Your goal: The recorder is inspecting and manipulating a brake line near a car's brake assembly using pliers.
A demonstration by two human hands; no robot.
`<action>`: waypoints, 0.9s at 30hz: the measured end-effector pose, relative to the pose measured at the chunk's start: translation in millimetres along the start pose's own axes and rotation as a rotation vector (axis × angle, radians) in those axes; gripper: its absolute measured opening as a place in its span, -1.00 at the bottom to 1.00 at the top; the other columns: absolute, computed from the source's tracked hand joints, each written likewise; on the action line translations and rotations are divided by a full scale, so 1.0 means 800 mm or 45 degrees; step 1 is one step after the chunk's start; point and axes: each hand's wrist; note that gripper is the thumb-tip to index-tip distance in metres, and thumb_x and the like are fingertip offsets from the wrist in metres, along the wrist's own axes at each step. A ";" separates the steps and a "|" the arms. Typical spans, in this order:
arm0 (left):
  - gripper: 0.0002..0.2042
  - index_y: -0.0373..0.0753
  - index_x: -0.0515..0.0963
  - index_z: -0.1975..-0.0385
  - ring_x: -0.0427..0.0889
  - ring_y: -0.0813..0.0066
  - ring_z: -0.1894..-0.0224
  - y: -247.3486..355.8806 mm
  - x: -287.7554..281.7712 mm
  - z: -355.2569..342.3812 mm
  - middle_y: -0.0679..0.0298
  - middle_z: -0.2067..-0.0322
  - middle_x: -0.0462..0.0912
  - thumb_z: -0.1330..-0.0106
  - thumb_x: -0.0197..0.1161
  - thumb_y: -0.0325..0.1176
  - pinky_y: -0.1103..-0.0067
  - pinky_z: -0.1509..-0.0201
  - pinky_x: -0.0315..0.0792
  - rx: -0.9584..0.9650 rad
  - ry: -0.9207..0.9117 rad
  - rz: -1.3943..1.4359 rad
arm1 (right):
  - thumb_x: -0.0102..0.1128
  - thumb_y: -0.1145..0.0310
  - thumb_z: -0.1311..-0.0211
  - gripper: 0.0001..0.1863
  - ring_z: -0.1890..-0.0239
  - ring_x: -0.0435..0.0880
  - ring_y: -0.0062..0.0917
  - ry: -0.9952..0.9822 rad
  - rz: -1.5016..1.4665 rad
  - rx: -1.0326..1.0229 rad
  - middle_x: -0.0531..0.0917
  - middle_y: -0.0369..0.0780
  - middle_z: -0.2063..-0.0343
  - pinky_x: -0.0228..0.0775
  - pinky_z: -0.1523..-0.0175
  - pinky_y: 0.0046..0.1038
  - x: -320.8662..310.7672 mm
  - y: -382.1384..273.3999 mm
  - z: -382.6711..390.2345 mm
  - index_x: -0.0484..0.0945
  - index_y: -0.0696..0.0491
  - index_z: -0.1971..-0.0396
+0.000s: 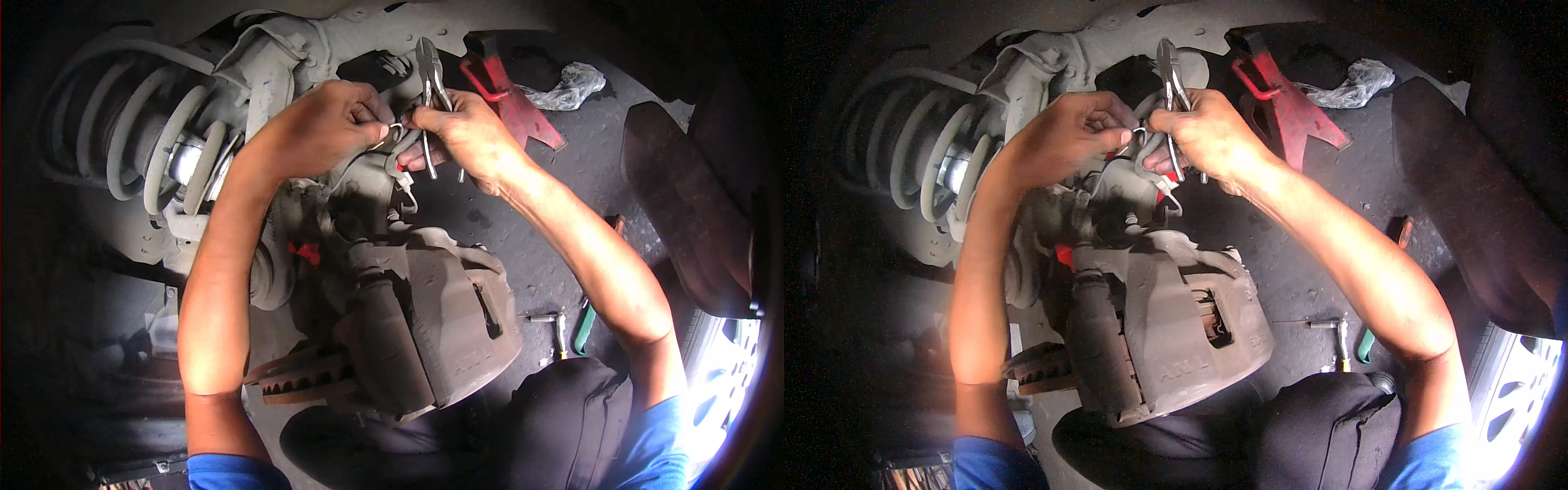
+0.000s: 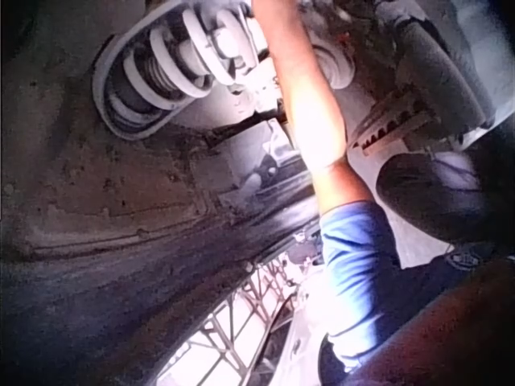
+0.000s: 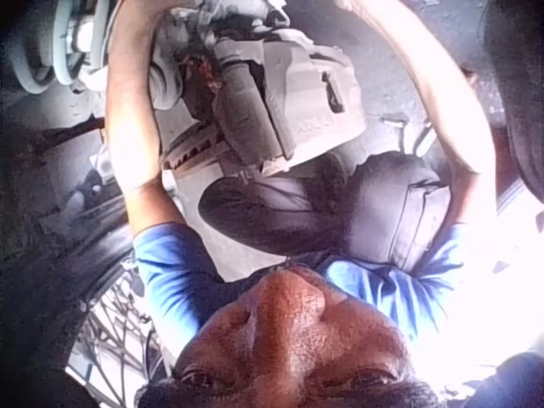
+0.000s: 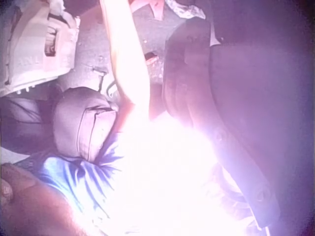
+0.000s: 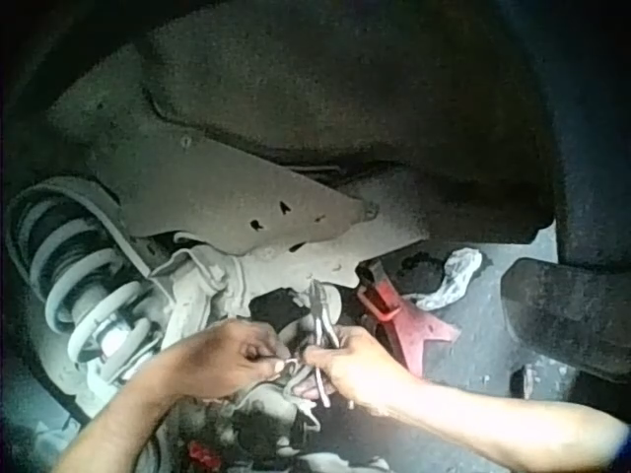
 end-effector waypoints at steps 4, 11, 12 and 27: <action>-0.74 -0.43 0.61 0.04 0.66 0.53 0.22 -0.005 -0.003 0.000 0.20 0.30 0.74 -0.46 0.25 -0.34 0.54 0.06 0.52 -0.029 -0.074 0.203 | 0.24 0.41 -0.35 -0.78 0.41 0.82 -0.42 -0.014 0.073 -0.081 0.73 -0.08 0.37 0.73 0.30 -0.49 0.002 0.002 0.005 0.57 0.29 0.19; -0.68 -0.48 0.68 0.26 0.54 0.65 0.41 0.003 0.001 -0.009 0.23 0.46 0.71 -0.46 0.28 -0.24 0.58 0.32 0.43 -0.090 -0.050 0.231 | 0.24 0.38 -0.36 -0.75 0.41 0.82 -0.47 -0.035 0.101 -0.106 0.77 -0.06 0.33 0.71 0.30 -0.51 0.001 0.000 0.007 0.59 0.29 0.17; -0.67 -0.47 0.68 0.30 0.52 0.66 0.43 0.000 0.004 -0.009 0.26 0.50 0.69 -0.45 0.30 -0.22 0.58 0.34 0.41 -0.091 -0.031 0.225 | 0.24 0.38 -0.35 -0.75 0.41 0.81 -0.47 -0.051 0.125 -0.107 0.77 -0.07 0.32 0.71 0.30 -0.51 0.002 -0.001 0.007 0.60 0.30 0.16; -0.74 -0.39 0.67 0.23 0.59 0.66 0.31 -0.010 -0.003 -0.007 0.32 0.40 0.71 -0.45 0.33 -0.25 0.63 0.17 0.44 -0.150 -0.071 0.215 | 0.23 0.35 -0.28 -0.75 0.51 0.75 -0.50 0.128 0.006 0.008 0.73 -0.11 0.46 0.57 0.42 -0.52 0.013 0.002 0.002 0.64 0.28 0.30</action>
Point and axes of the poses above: each hand's wrist, its own z-axis away from the middle knuckle, its own x-axis out of the palm, y = z × x
